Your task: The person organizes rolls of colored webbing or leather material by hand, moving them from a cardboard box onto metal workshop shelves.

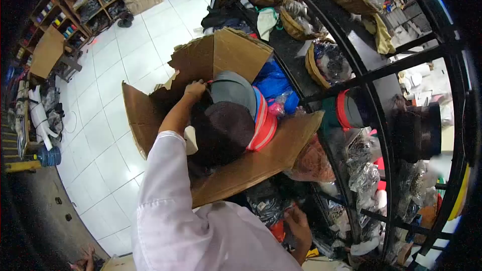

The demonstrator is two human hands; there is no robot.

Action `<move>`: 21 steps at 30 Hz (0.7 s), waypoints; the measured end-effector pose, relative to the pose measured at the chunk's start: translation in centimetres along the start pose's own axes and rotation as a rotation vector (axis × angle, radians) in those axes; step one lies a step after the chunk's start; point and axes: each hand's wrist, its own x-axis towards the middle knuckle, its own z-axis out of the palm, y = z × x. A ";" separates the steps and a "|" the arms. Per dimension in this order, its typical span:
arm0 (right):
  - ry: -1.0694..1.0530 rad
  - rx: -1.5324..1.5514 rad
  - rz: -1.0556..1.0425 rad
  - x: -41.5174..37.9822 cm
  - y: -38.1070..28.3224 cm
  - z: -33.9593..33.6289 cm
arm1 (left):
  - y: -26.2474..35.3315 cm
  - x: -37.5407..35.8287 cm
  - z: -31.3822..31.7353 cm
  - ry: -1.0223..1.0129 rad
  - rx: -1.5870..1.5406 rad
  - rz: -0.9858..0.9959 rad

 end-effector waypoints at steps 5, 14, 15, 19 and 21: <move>-0.012 0.133 0.246 -1.6 2.1 1.3 | -0.2 0.5 -1.7 -0.095 -0.045 0.060; 0.119 0.087 0.001 -0.9 -6.0 -1.0 | 0.6 -6.1 -9.6 0.065 0.245 0.498; 0.152 0.003 -0.105 -0.5 -6.8 -1.6 | 1.6 -7.3 -12.1 0.098 0.242 0.542; 0.254 0.027 -0.393 1.4 -13.2 -3.5 | 6.9 -15.5 -23.7 -0.029 0.264 0.505; 0.254 0.241 -0.590 3.4 -15.8 -3.5 | 9.2 -18.5 -27.8 0.057 0.134 0.552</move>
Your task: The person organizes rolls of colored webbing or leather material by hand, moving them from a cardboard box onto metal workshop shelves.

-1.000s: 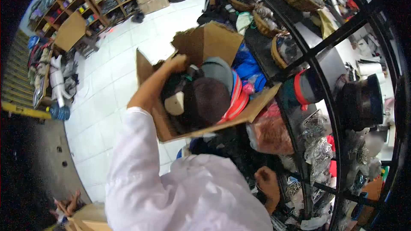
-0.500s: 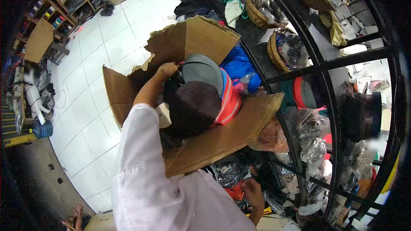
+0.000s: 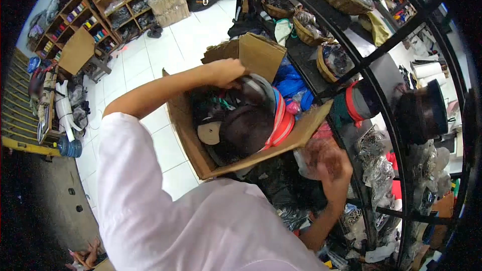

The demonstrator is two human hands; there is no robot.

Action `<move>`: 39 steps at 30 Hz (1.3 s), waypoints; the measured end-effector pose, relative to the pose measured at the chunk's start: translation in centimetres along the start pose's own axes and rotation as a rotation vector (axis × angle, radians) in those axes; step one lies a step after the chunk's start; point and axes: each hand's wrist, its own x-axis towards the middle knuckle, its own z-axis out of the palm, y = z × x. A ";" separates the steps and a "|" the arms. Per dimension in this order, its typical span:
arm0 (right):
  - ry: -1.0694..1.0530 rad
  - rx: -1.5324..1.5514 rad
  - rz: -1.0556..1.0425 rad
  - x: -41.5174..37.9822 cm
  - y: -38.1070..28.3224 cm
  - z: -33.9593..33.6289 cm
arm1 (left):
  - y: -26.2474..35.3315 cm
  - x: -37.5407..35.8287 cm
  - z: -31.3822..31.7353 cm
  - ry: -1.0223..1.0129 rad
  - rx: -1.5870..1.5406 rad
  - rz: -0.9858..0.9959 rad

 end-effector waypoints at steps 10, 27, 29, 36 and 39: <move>-0.251 -0.043 -0.535 13.1 -5.5 6.1 | 15.9 -5.4 -25.3 0.457 0.171 0.260; -0.031 -0.071 -0.712 5.0 -16.1 -3.9 | 28.2 -11.3 -32.2 0.367 0.493 0.392; 0.102 0.031 -0.682 4.7 -15.4 -3.8 | 31.9 -10.7 -32.9 0.174 0.511 0.170; 0.489 0.601 -0.665 3.9 -14.8 -5.7 | 28.7 -3.6 -25.8 1.188 -0.383 0.590; 0.499 0.559 -0.653 3.4 -14.8 -6.3 | 30.3 -1.1 -24.5 1.290 -0.617 0.319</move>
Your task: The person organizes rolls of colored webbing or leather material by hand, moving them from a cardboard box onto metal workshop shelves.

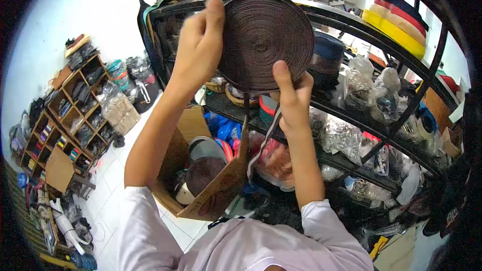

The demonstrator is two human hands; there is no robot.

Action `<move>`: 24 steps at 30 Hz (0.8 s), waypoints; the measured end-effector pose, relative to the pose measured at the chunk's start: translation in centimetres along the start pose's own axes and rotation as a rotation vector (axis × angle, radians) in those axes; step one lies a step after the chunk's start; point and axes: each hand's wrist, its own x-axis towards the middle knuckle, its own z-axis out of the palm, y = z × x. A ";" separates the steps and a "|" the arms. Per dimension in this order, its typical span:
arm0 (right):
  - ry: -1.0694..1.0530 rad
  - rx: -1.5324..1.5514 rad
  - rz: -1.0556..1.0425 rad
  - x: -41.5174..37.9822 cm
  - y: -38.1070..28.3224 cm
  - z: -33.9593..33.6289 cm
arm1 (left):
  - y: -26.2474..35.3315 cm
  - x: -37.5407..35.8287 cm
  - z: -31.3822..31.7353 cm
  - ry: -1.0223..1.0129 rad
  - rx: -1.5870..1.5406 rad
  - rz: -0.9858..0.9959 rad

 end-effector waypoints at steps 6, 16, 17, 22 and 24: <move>-0.106 -0.048 0.009 -1.0 -2.2 -2.3 | 0.8 2.6 1.6 -0.165 -0.117 0.164; 0.036 -0.063 -0.020 -1.0 -1.9 -3.6 | 1.6 -2.9 6.4 -0.145 -1.053 -0.454; 0.054 -0.045 -0.020 -1.1 -1.7 -3.2 | 1.3 -3.9 8.1 0.064 -1.043 -0.558; -0.088 -0.312 0.056 -1.8 -1.4 -4.0 | -1.8 -3.1 7.9 0.155 -0.638 -0.263; -0.251 -0.379 0.051 -2.2 -2.0 -4.9 | -1.4 -1.5 6.8 0.084 -0.566 -0.149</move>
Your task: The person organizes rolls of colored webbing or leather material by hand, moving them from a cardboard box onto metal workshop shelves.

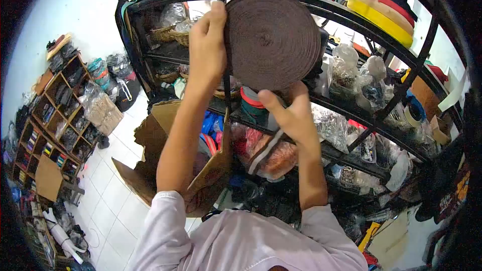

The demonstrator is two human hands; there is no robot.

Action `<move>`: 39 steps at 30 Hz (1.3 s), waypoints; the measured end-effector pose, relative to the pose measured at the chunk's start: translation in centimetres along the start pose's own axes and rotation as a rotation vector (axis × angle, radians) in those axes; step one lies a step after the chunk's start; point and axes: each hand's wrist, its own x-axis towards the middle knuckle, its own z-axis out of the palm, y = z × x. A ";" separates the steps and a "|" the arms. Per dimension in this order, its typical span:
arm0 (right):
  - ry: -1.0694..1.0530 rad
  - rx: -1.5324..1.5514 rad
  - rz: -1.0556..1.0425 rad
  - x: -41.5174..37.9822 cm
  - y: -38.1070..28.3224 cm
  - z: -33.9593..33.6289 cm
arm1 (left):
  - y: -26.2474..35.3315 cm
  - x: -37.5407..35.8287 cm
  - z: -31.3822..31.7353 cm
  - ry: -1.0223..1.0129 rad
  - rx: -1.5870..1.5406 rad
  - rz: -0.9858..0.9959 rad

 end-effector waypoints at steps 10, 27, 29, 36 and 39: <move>0.064 0.089 0.081 -1.2 -0.4 -1.4 | 2.3 1.1 -2.1 -0.304 0.385 0.272; -0.216 -0.074 -0.113 0.5 -2.6 -4.1 | 6.2 3.0 -2.0 -0.789 0.519 0.076; -0.066 0.026 0.325 0.4 -4.5 -3.9 | 6.8 3.8 -1.1 -0.850 0.510 0.186; -0.071 0.188 0.339 1.5 -4.8 -5.1 | 3.7 -0.1 0.8 -0.550 0.001 -0.079; -0.221 0.031 0.318 0.8 -5.1 -7.4 | 4.9 0.7 -0.2 -0.693 0.034 0.023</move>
